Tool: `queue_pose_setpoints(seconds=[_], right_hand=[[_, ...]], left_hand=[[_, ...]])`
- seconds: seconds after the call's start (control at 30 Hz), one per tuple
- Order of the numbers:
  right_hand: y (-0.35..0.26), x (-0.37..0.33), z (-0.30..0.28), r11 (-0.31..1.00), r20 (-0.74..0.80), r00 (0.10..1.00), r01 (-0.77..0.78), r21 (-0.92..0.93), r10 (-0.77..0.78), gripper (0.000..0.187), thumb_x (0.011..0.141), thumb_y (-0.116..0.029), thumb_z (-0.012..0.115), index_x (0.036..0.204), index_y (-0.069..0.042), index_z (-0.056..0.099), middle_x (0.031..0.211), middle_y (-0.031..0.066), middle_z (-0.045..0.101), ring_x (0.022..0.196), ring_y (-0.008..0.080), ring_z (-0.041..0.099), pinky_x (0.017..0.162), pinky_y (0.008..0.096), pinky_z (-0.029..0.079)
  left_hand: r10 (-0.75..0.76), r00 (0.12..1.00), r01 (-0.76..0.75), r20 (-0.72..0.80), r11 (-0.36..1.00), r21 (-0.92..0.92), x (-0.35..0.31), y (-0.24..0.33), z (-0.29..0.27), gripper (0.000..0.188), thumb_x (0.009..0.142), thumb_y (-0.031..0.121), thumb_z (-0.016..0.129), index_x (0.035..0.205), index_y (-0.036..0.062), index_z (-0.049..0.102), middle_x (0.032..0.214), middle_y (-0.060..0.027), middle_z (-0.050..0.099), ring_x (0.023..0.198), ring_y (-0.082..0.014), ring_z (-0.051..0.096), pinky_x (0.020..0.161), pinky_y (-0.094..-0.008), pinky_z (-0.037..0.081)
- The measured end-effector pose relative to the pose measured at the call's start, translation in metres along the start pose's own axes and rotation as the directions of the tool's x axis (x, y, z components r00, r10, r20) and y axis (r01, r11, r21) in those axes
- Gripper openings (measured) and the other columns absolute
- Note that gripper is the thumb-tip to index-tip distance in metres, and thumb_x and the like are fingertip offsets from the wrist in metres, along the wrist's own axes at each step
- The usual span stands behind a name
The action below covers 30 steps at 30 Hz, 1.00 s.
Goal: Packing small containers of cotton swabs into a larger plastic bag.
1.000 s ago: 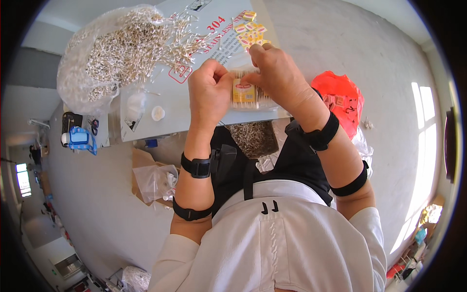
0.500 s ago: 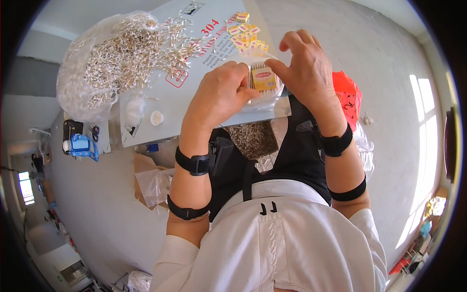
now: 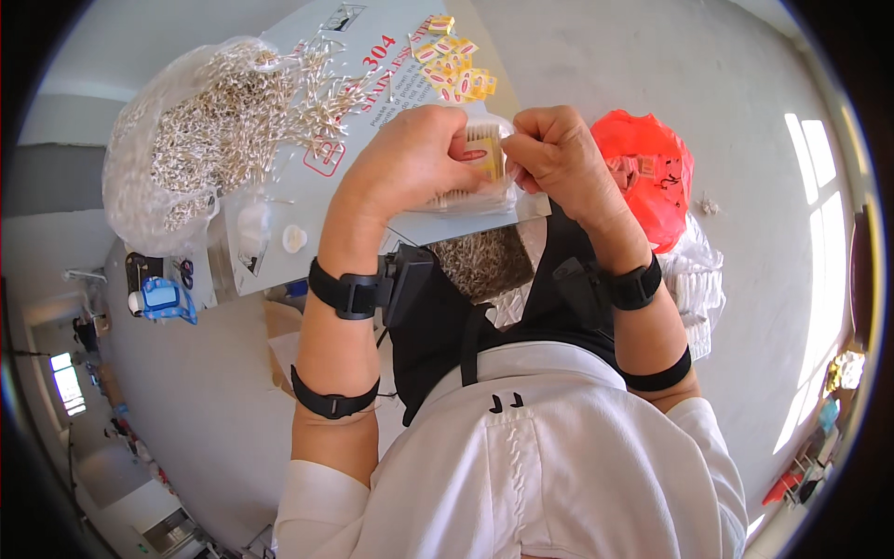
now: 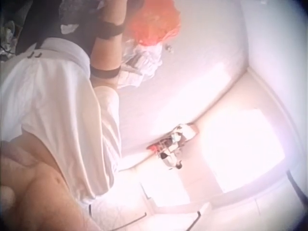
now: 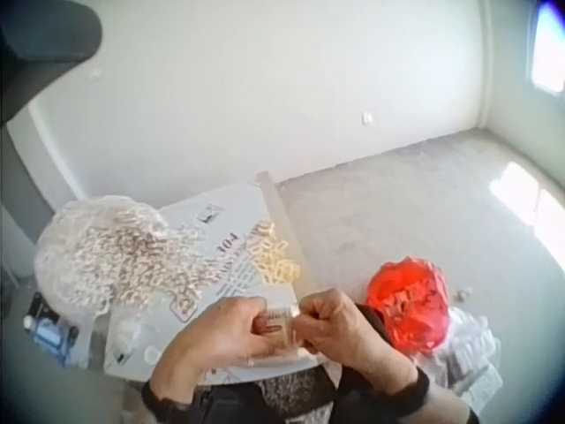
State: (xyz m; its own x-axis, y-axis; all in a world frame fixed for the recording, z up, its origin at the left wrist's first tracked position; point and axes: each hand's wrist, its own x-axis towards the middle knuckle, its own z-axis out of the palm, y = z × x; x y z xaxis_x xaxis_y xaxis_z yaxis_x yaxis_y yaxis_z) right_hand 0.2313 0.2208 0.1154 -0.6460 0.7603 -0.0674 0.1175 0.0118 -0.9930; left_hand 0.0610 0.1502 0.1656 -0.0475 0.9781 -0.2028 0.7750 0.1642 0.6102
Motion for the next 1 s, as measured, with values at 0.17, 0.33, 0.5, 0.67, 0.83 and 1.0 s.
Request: queue_pose_setpoints(seconds=[0.17,0.33,0.5,0.67,0.83,1.0], right_hand=[[-0.003,0.003,0.005,0.958,-0.014,1.000,0.011,0.285,-0.008,0.026,0.082,-0.003,0.056,0.059,0.002,0.044,0.051,0.0002,0.043,0.048,0.0060,0.046,0.043,0.0256,0.036],[0.007,0.008,0.005,0.973,-0.025,0.998,0.061,0.222,-0.057,0.026,0.082,-0.004,0.057,0.059,0.003,0.046,0.052,0.0008,0.046,0.049,0.0058,0.046,0.043,0.0254,0.037],[-0.002,0.014,-0.007,0.987,0.029,1.000,-0.006,0.161,0.002,0.026,0.082,-0.006,0.058,0.059,0.002,0.049,0.054,0.0042,0.055,0.050,0.0070,0.055,0.045,0.0228,0.043],[-0.003,0.014,-0.016,0.998,0.061,0.998,0.015,0.057,-0.019,0.026,0.082,-0.008,0.057,0.059,0.001,0.049,0.055,0.0056,0.057,0.050,0.0079,0.057,0.045,0.0227,0.044],[-0.009,0.018,-0.021,0.999,0.077,0.997,0.011,-0.045,-0.008,0.026,0.080,-0.009,0.059,0.060,0.002,0.048,0.056,0.0079,0.058,0.051,0.0094,0.057,0.046,0.0247,0.045],[-0.025,0.021,-0.018,0.801,0.061,0.996,0.092,-0.592,-0.069,0.018,0.074,-0.013,0.066,0.074,0.004,0.059,0.071,0.0152,0.064,0.071,0.0270,0.065,0.065,0.0356,0.053]], left_hand=[[-0.026,0.999,0.024,0.035,0.997,0.077,0.010,0.001,0.007,0.023,0.075,0.011,0.076,0.073,-0.0014,0.056,0.063,-0.0065,0.058,0.057,-0.0135,0.056,0.053,-0.0301,0.045],[-0.118,0.993,0.115,0.033,0.991,0.071,0.015,0.013,0.011,0.015,0.079,0.007,0.070,0.077,-0.0016,0.058,0.064,-0.0066,0.059,0.057,-0.0120,0.056,0.052,-0.0281,0.045],[-0.021,0.999,0.024,0.029,0.993,-0.111,0.005,-0.004,0.004,0.013,0.082,0.007,0.069,0.083,-0.0018,0.060,0.070,-0.0072,0.061,0.058,-0.0120,0.056,0.055,-0.0277,0.046],[0.208,0.978,-0.210,-0.027,0.973,-0.101,-0.033,-0.009,-0.020,0.019,0.079,0.010,0.073,0.093,-0.0003,0.064,0.085,-0.0089,0.064,0.075,-0.0162,0.059,0.068,-0.0296,0.048],[0.442,0.895,-0.391,-0.061,0.842,0.371,-0.053,-0.020,-0.024,0.040,0.060,0.013,0.083,0.094,0.0013,0.066,0.097,-0.0083,0.063,0.099,-0.0290,0.055,0.083,-0.0395,0.047],[0.334,0.939,-0.292,-0.086,0.902,0.317,-0.051,-0.012,-0.011,0.054,0.056,0.010,0.084,0.105,0.0031,0.063,0.109,-0.0067,0.060,0.103,-0.0292,0.054,0.088,-0.0402,0.046]])
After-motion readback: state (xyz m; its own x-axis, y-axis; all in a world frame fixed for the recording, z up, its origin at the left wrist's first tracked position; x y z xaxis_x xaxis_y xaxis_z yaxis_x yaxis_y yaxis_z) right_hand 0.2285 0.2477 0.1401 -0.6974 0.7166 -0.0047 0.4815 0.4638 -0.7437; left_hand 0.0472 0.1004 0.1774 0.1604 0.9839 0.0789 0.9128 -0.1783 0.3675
